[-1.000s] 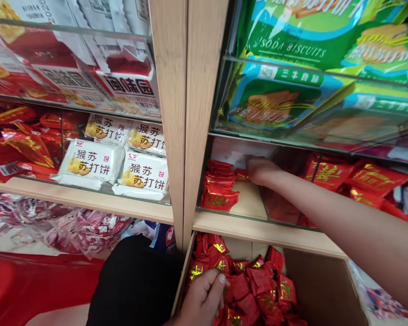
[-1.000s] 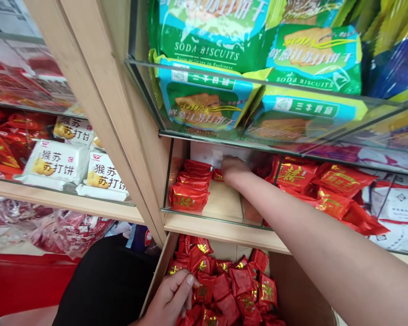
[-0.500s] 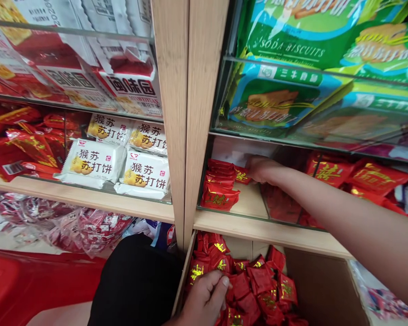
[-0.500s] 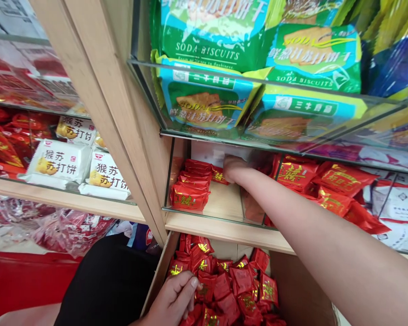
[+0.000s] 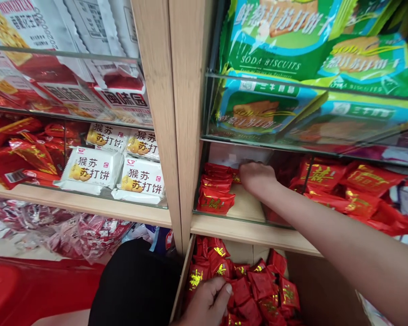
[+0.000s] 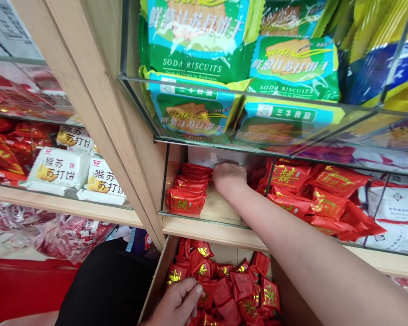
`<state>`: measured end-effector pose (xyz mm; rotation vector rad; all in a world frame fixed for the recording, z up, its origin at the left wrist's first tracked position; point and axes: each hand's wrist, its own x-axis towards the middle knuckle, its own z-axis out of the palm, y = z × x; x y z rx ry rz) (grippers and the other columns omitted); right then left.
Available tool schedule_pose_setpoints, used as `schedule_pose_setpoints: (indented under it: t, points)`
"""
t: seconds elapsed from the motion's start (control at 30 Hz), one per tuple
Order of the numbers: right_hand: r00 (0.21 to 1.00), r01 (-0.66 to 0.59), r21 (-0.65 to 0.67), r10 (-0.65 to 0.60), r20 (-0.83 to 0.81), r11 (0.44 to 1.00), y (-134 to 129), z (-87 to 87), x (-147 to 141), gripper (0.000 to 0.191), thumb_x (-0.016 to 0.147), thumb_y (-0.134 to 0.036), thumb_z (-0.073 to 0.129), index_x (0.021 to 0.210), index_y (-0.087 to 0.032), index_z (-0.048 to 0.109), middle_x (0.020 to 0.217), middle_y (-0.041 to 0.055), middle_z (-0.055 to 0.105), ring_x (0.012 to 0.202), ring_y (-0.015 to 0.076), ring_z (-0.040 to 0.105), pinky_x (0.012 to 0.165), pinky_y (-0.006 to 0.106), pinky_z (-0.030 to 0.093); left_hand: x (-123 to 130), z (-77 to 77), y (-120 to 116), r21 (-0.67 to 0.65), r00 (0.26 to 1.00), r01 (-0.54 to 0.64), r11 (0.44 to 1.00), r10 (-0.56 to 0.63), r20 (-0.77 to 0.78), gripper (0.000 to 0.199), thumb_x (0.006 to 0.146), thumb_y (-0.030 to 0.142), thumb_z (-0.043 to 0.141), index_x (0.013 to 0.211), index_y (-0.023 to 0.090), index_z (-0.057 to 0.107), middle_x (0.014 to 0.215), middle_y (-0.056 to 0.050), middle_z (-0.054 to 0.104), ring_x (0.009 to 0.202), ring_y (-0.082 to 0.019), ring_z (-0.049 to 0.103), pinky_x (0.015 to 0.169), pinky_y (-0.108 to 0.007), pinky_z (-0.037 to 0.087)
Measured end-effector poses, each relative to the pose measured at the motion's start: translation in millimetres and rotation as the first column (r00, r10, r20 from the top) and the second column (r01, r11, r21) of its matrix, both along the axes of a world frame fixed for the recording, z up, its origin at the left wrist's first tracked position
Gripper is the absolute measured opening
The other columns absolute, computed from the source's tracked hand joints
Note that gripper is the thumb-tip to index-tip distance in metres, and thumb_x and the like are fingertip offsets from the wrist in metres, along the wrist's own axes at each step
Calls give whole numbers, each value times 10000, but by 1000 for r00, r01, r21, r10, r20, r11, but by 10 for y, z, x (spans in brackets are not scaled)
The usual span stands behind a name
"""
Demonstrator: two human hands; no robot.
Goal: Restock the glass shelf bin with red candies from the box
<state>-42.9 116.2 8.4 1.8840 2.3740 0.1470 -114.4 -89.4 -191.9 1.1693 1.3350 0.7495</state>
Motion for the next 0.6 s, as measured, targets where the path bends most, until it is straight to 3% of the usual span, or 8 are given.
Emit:
schedule_pose_setpoints:
  t: [0.1, 0.23, 0.37, 0.6]
  points:
    - [1000, 16, -36, -17, -22, 999, 32, 22, -3, 362, 824, -106, 353, 1086, -160, 596, 1089, 140, 633, 1003, 267, 586, 760, 361, 473, 5, -12, -3, 5, 1000, 18, 1000, -18, -17, 442, 792, 613, 319, 609, 212, 345, 492, 49, 412, 397, -79, 342, 384, -199, 256]
    - [999, -12, -14, 11, -32, 1000, -8, -34, -10, 367, 815, -69, 338, 1071, -104, 598, 1108, 190, 593, 1043, 299, 553, 776, 362, 463, 6, -56, -8, 26, 998, 44, 999, -43, -36, 425, 814, 575, 324, 601, 208, 348, 493, 51, 408, 428, -81, 347, 412, -199, 259]
    - [996, -70, -11, 69, -54, 998, -8, -143, -9, 380, 815, -47, 334, 1126, -78, 550, 1127, 206, 550, 1001, 251, 582, 748, 291, 470, 6, -110, -8, 69, 996, 64, 996, -60, -61, 443, 812, 586, 336, 587, 204, 350, 489, 56, 388, 478, -88, 351, 459, -198, 270]
    - [988, -152, -200, 145, -49, 968, 64, -124, -49, 235, 767, -295, 603, 904, -107, 642, 872, 98, 674, 815, 171, 636, 711, 308, 504, 13, -134, -12, 66, 994, 76, 995, -70, -85, 431, 824, 564, 335, 584, 206, 344, 490, 59, 377, 485, -93, 332, 468, -213, 244]
